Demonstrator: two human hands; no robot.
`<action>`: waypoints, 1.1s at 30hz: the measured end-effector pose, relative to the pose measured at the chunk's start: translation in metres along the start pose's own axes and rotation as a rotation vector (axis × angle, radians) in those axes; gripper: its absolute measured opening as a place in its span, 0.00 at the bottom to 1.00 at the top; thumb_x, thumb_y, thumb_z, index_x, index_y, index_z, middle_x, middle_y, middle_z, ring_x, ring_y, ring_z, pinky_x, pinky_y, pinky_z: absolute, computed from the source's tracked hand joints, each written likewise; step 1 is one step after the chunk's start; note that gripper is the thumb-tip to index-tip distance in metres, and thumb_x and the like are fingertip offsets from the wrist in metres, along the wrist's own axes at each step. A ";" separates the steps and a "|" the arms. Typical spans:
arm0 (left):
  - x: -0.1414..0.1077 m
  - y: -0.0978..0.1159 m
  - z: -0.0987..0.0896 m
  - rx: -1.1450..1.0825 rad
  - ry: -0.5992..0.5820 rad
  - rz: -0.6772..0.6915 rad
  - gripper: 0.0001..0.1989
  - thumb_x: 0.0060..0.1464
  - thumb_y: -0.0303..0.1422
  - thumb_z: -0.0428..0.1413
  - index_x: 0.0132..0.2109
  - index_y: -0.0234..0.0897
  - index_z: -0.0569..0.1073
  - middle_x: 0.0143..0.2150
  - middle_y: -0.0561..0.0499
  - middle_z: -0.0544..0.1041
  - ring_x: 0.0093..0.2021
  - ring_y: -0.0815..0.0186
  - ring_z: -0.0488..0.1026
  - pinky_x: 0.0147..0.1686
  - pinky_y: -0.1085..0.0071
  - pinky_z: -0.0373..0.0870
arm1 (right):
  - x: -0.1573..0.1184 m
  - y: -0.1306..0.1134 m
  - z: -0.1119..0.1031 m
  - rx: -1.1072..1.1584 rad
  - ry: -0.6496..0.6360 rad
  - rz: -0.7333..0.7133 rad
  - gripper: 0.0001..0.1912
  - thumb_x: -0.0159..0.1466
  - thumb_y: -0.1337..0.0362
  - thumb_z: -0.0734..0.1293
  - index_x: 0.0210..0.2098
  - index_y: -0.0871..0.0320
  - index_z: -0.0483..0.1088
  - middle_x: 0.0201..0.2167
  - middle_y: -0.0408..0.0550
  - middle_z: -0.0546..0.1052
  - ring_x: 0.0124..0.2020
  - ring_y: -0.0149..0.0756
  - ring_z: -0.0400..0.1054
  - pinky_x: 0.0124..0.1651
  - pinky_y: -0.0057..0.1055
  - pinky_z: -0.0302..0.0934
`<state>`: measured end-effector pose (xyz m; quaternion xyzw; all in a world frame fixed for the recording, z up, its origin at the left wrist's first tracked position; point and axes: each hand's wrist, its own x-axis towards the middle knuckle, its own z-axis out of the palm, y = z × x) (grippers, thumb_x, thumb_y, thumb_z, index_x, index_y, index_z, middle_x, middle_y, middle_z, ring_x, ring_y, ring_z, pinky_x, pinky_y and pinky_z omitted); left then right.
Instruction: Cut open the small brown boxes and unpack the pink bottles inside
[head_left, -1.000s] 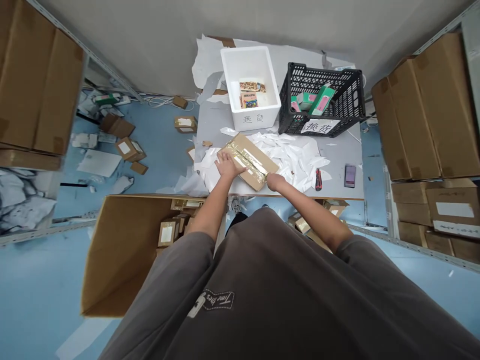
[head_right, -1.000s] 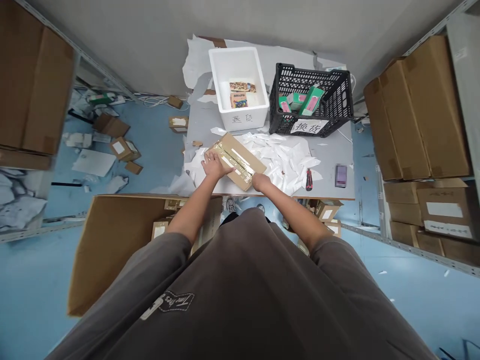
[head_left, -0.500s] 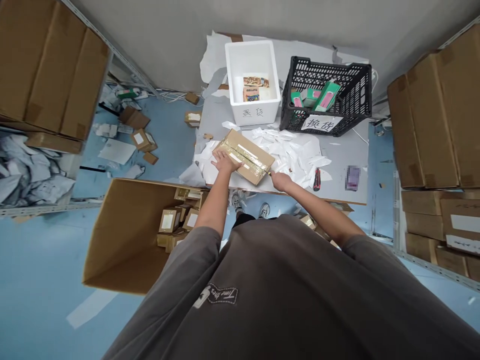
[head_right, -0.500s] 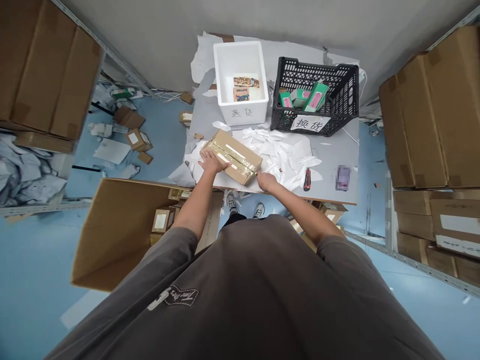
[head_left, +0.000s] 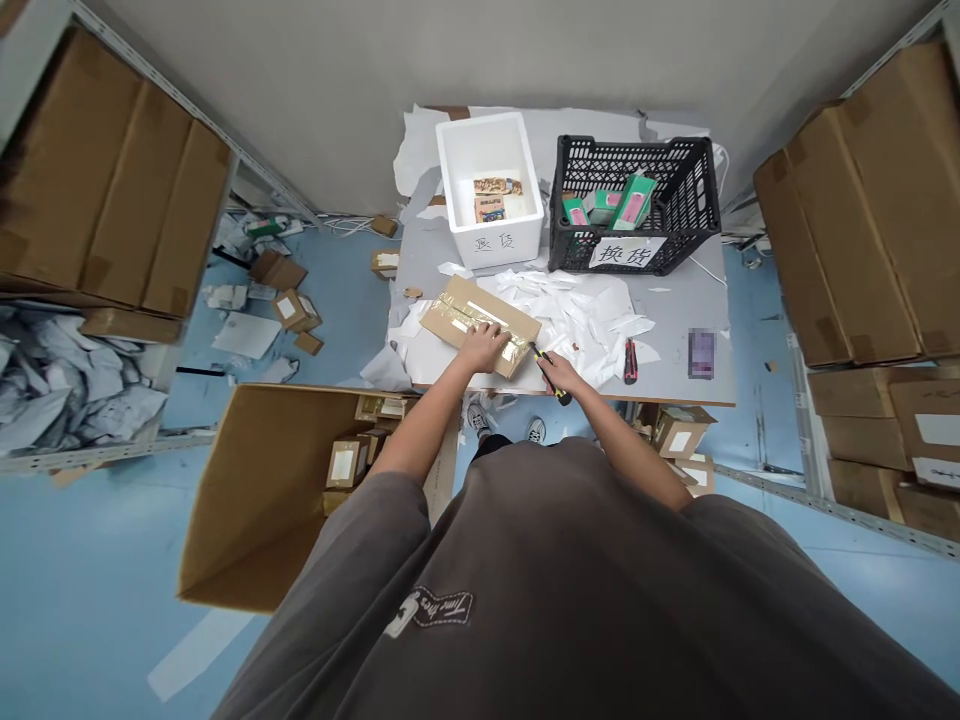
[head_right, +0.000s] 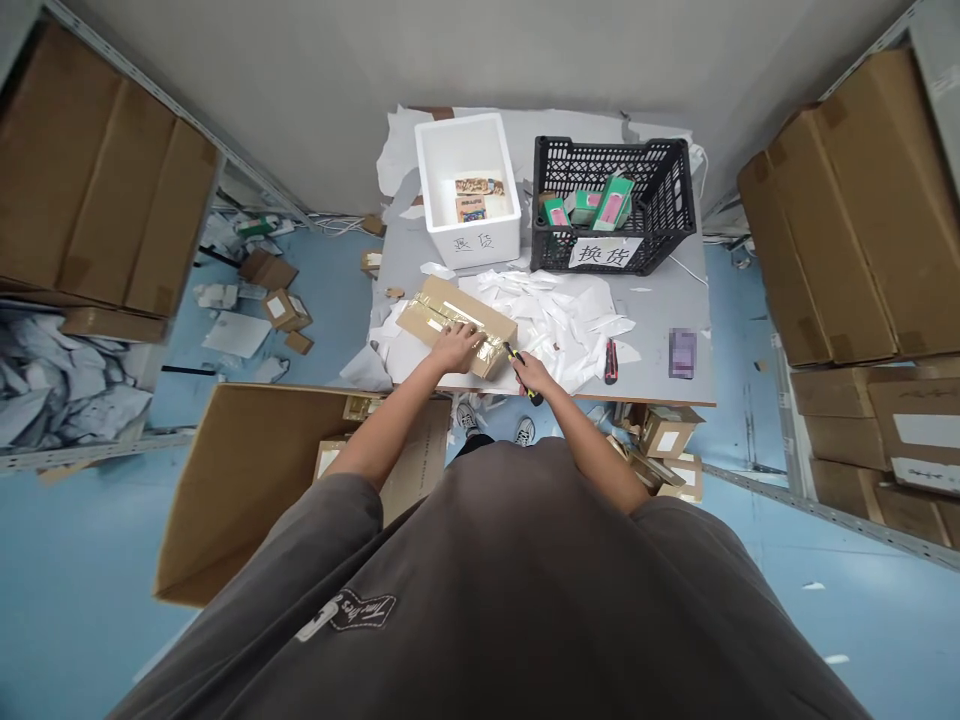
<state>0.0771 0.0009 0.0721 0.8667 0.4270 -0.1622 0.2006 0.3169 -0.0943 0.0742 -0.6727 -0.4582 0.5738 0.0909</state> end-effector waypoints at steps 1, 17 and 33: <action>0.003 0.001 -0.003 0.029 -0.017 -0.009 0.51 0.46 0.36 0.70 0.77 0.49 0.63 0.77 0.38 0.63 0.78 0.37 0.54 0.77 0.41 0.49 | 0.001 0.003 0.003 0.028 0.001 0.006 0.10 0.83 0.57 0.55 0.49 0.53 0.63 0.29 0.38 0.78 0.21 0.31 0.75 0.28 0.23 0.68; 0.011 0.010 0.002 0.100 0.014 -0.018 0.55 0.33 0.35 0.80 0.70 0.42 0.69 0.80 0.36 0.58 0.80 0.43 0.55 0.75 0.53 0.61 | 0.025 -0.005 -0.014 -0.389 0.000 -0.123 0.15 0.83 0.53 0.58 0.52 0.55 0.71 0.33 0.41 0.80 0.19 0.29 0.70 0.35 0.23 0.66; 0.016 0.007 0.000 0.063 -0.064 0.003 0.60 0.33 0.36 0.81 0.73 0.37 0.64 0.84 0.32 0.53 0.82 0.39 0.53 0.77 0.54 0.59 | 0.039 0.008 -0.008 0.044 -0.182 -0.042 0.12 0.83 0.59 0.57 0.41 0.52 0.60 0.17 0.31 0.64 0.13 0.29 0.61 0.22 0.21 0.60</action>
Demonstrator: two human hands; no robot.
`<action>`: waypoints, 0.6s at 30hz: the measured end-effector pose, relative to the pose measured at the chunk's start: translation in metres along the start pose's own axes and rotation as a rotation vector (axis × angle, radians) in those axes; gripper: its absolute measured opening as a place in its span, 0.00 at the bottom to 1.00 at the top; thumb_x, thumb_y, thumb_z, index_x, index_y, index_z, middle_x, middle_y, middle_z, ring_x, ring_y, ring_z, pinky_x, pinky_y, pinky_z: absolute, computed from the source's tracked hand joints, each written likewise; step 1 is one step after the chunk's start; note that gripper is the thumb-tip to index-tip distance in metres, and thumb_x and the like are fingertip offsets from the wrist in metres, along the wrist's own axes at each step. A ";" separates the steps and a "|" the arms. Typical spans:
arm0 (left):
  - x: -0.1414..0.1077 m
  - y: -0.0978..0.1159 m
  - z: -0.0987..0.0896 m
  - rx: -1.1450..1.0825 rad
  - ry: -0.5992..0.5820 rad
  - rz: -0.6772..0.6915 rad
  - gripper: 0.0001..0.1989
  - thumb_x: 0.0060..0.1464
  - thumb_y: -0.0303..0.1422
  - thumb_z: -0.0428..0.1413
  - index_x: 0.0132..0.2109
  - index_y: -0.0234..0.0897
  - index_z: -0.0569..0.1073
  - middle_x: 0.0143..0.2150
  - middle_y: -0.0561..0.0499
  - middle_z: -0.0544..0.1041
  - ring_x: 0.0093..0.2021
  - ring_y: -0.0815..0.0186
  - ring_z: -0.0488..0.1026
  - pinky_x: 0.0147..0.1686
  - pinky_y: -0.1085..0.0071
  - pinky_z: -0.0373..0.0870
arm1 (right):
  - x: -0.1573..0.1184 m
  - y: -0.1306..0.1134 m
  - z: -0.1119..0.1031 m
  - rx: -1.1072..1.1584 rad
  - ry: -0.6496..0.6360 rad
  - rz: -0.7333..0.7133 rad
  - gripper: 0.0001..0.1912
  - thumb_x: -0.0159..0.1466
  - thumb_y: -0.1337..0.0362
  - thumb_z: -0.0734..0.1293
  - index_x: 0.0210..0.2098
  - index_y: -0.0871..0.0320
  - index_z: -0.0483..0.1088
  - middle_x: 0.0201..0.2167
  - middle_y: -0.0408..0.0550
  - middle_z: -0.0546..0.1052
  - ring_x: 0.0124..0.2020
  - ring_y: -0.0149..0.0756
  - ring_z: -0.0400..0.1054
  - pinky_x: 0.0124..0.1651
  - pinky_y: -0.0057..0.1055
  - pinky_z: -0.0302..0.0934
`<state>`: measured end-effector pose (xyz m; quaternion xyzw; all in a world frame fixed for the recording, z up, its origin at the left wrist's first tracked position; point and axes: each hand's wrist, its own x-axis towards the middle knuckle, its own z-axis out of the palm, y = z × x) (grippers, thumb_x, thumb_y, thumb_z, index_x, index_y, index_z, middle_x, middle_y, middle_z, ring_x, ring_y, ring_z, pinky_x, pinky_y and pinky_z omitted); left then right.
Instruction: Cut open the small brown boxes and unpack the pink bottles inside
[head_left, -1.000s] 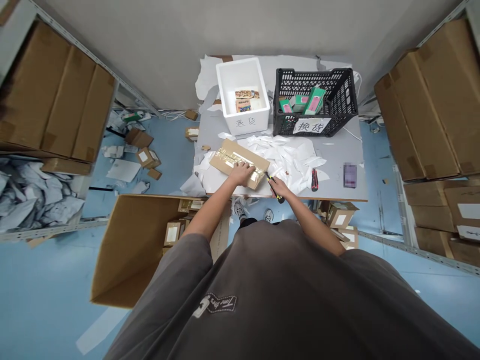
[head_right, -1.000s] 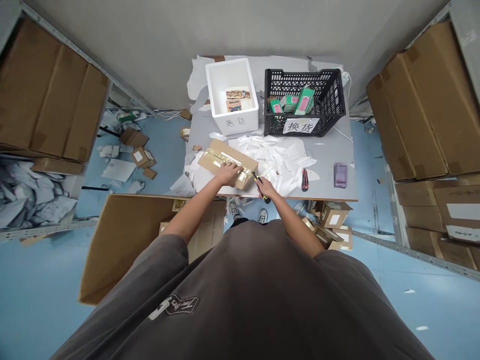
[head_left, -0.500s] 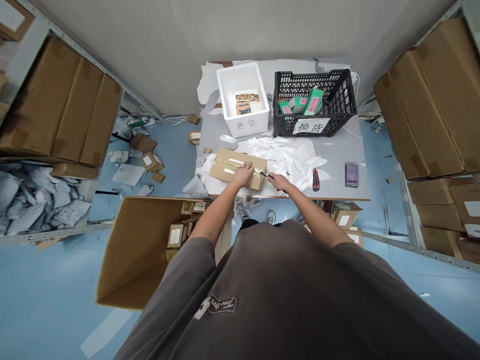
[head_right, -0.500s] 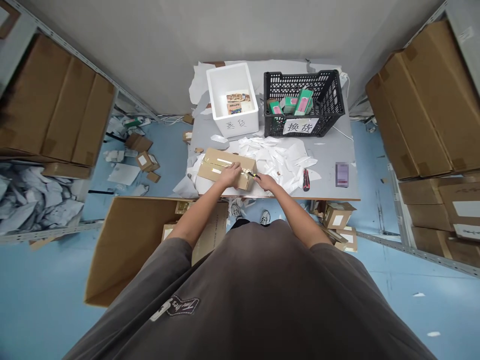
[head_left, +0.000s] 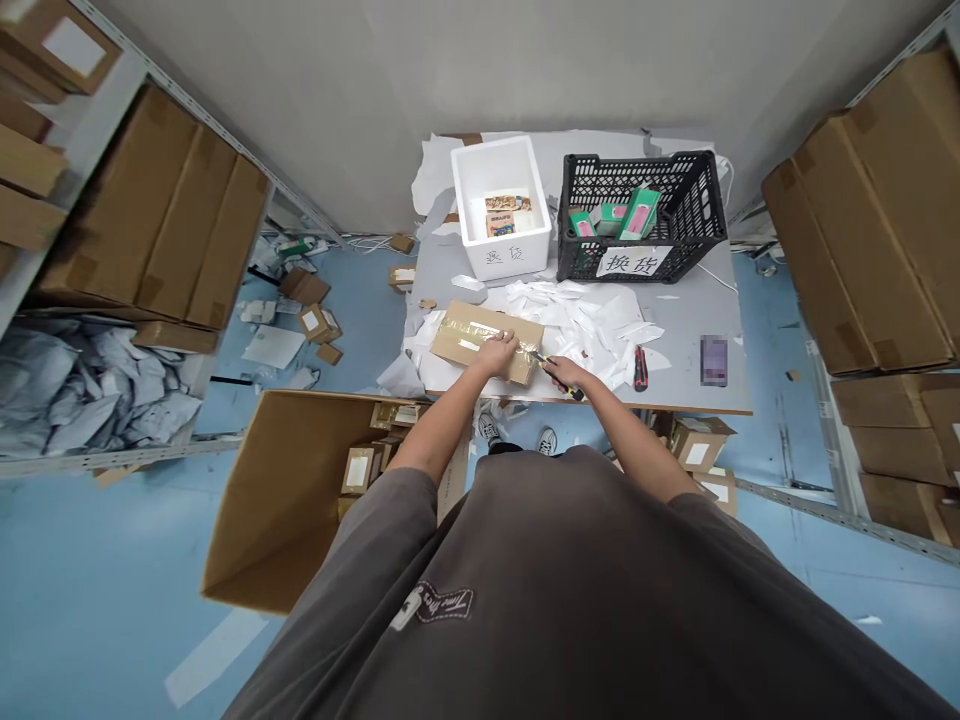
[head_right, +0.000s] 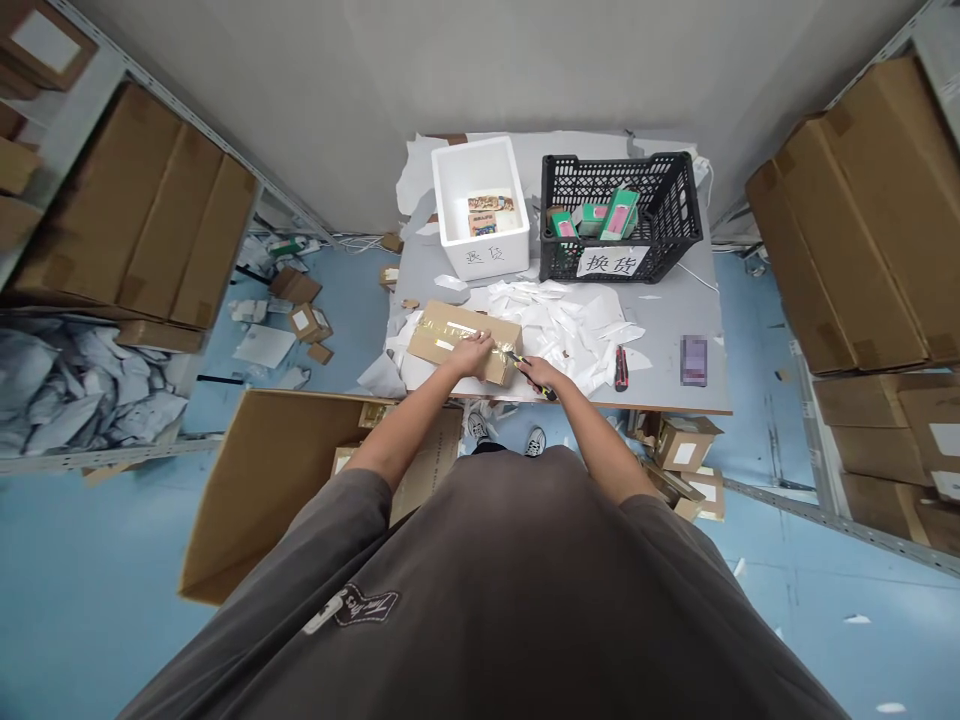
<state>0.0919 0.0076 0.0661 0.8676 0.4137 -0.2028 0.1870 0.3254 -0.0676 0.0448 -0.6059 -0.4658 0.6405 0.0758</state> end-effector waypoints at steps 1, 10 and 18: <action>-0.001 -0.001 0.001 0.002 0.012 0.005 0.60 0.34 0.36 0.81 0.73 0.37 0.64 0.83 0.32 0.53 0.82 0.39 0.54 0.77 0.55 0.59 | 0.002 0.001 0.001 0.021 -0.015 -0.004 0.12 0.83 0.60 0.57 0.41 0.52 0.59 0.17 0.31 0.64 0.13 0.30 0.61 0.21 0.21 0.59; -0.001 -0.008 0.010 0.007 0.016 -0.017 0.58 0.33 0.36 0.82 0.70 0.40 0.66 0.83 0.32 0.53 0.81 0.39 0.55 0.76 0.52 0.63 | 0.009 0.007 0.006 0.166 -0.065 -0.022 0.16 0.81 0.53 0.63 0.39 0.51 0.58 0.15 0.33 0.65 0.11 0.30 0.58 0.16 0.23 0.55; 0.004 -0.009 0.009 0.012 0.048 -0.023 0.57 0.32 0.37 0.82 0.69 0.39 0.66 0.81 0.32 0.58 0.79 0.39 0.59 0.72 0.53 0.67 | 0.016 0.012 0.011 0.259 -0.045 -0.006 0.19 0.79 0.49 0.67 0.38 0.50 0.57 0.15 0.32 0.64 0.10 0.30 0.57 0.15 0.25 0.54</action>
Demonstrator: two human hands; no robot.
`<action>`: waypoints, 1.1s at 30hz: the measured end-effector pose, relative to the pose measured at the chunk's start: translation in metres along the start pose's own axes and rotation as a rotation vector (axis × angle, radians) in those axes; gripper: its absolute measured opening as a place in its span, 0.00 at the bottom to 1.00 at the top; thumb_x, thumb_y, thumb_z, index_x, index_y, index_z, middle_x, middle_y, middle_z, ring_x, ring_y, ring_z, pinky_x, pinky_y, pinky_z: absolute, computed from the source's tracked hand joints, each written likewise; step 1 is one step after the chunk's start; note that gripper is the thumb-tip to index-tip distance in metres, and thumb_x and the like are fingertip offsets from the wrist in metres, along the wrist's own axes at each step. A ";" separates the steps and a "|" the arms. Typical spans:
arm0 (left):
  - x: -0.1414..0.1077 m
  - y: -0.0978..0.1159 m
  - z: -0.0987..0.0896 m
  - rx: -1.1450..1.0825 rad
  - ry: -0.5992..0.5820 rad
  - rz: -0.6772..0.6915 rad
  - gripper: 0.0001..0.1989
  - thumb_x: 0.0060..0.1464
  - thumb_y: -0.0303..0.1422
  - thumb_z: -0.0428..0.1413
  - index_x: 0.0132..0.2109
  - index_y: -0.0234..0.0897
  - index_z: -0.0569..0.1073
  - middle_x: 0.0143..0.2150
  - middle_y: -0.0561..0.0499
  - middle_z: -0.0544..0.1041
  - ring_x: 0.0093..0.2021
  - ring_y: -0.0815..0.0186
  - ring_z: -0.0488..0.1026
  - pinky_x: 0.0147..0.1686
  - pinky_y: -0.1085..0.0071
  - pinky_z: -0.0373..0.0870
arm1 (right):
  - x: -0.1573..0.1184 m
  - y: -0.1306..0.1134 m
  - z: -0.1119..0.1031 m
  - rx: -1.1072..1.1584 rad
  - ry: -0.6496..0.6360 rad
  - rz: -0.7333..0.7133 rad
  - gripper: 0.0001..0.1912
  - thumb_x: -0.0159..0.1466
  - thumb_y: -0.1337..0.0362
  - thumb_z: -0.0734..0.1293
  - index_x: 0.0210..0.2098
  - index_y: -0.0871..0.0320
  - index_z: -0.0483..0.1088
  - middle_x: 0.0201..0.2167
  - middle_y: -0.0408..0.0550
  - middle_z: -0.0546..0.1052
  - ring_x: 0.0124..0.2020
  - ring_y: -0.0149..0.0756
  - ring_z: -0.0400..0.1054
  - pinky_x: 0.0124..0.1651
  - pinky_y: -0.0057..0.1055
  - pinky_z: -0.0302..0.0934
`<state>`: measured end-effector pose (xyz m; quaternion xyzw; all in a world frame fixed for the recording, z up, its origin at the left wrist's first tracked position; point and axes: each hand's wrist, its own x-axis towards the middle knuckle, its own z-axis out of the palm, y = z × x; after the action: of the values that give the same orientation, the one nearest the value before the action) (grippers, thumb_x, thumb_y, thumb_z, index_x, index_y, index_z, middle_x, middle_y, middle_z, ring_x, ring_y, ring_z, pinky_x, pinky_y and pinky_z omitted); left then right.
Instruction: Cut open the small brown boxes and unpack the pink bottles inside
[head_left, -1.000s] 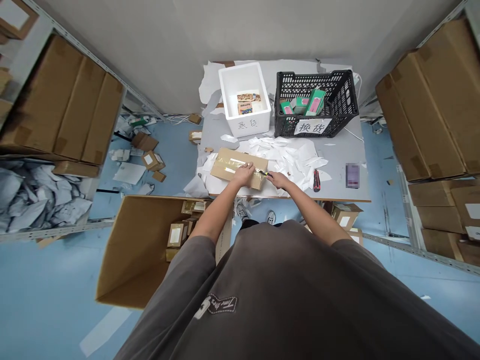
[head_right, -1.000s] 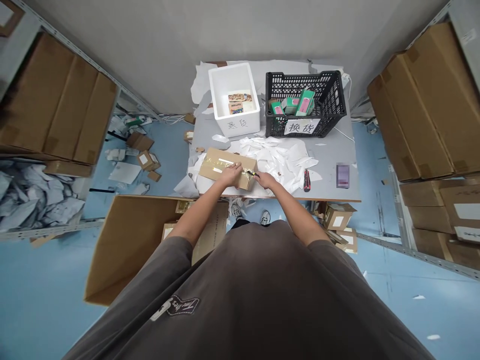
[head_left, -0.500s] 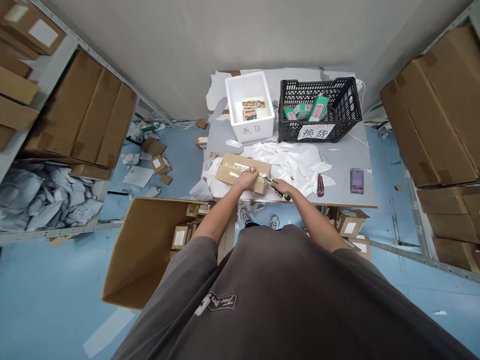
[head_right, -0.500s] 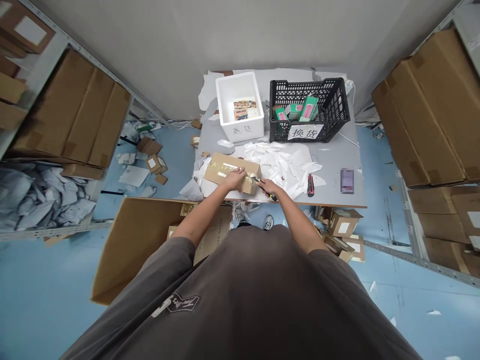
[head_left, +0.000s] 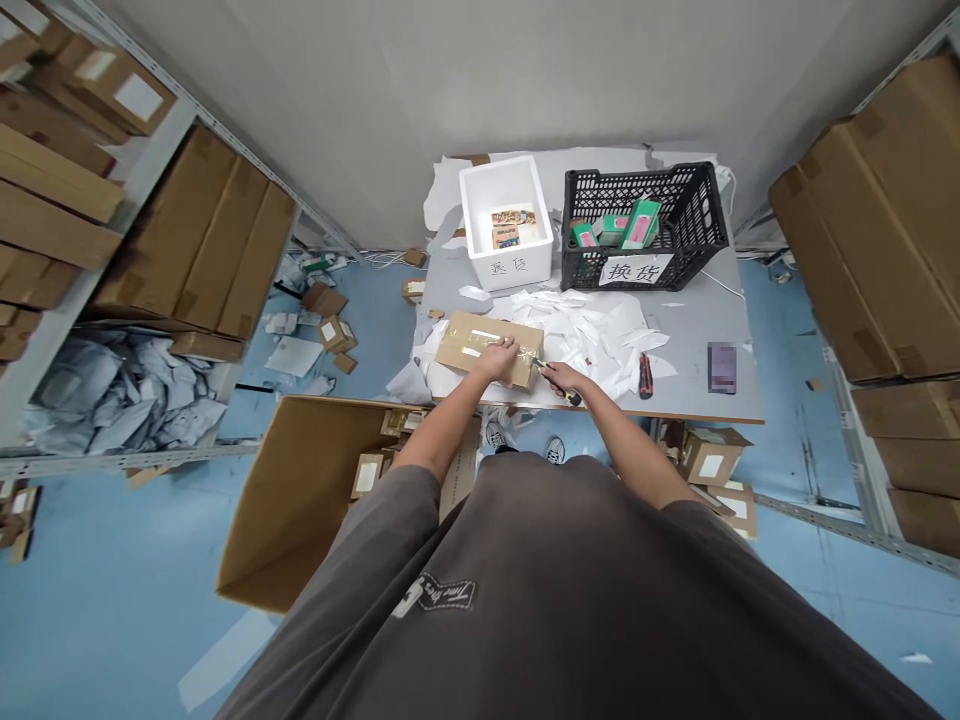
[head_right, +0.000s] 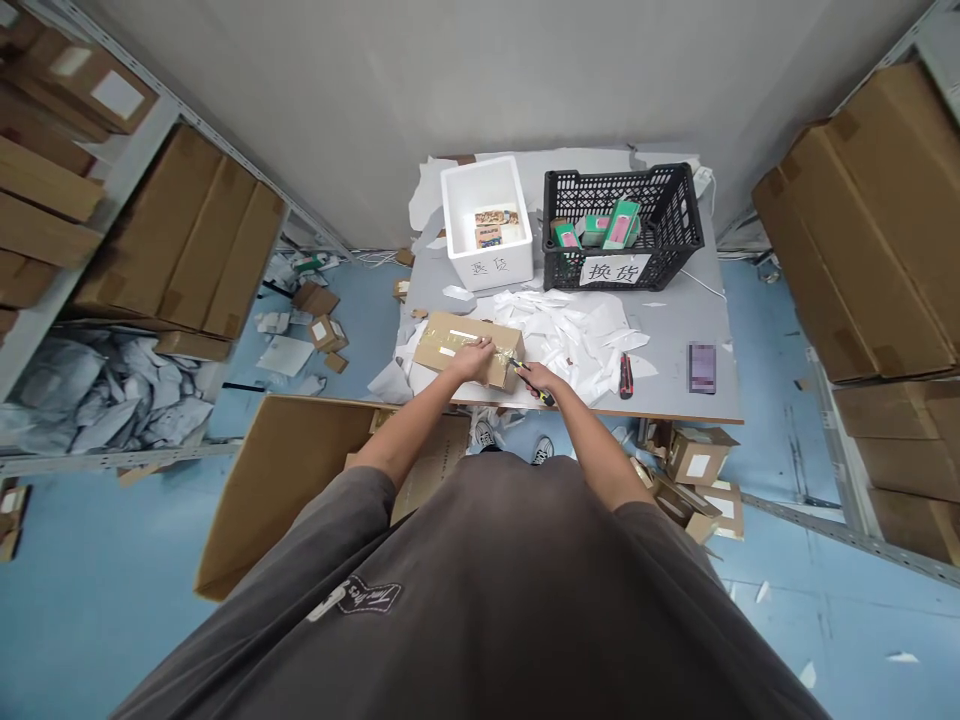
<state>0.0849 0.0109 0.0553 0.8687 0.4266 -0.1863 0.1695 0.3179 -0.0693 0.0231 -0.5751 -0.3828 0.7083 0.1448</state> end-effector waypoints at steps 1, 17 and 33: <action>0.000 -0.001 0.000 0.002 -0.004 -0.004 0.58 0.32 0.37 0.82 0.69 0.38 0.66 0.81 0.32 0.59 0.79 0.39 0.60 0.72 0.53 0.67 | 0.000 0.002 0.002 0.021 0.016 0.001 0.20 0.78 0.48 0.67 0.38 0.50 0.57 0.15 0.32 0.64 0.10 0.30 0.57 0.15 0.25 0.54; 0.002 0.002 0.000 -0.179 0.159 -0.233 0.37 0.67 0.54 0.62 0.76 0.49 0.66 0.81 0.40 0.61 0.81 0.41 0.55 0.75 0.46 0.61 | -0.040 0.042 0.016 -0.046 0.257 -0.068 0.21 0.78 0.42 0.58 0.40 0.50 0.66 0.18 0.37 0.69 0.17 0.38 0.65 0.24 0.32 0.61; 0.021 -0.018 0.005 -0.210 0.097 -0.277 0.48 0.66 0.64 0.55 0.83 0.48 0.56 0.86 0.40 0.50 0.85 0.36 0.40 0.79 0.37 0.45 | -0.011 -0.015 -0.016 -0.931 0.409 -0.194 0.19 0.77 0.51 0.67 0.62 0.51 0.74 0.56 0.55 0.82 0.55 0.52 0.76 0.53 0.37 0.65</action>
<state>0.0812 0.0330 0.0383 0.7872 0.5668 -0.1204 0.2111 0.3326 -0.0603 0.0407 -0.6673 -0.6729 0.3192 0.0104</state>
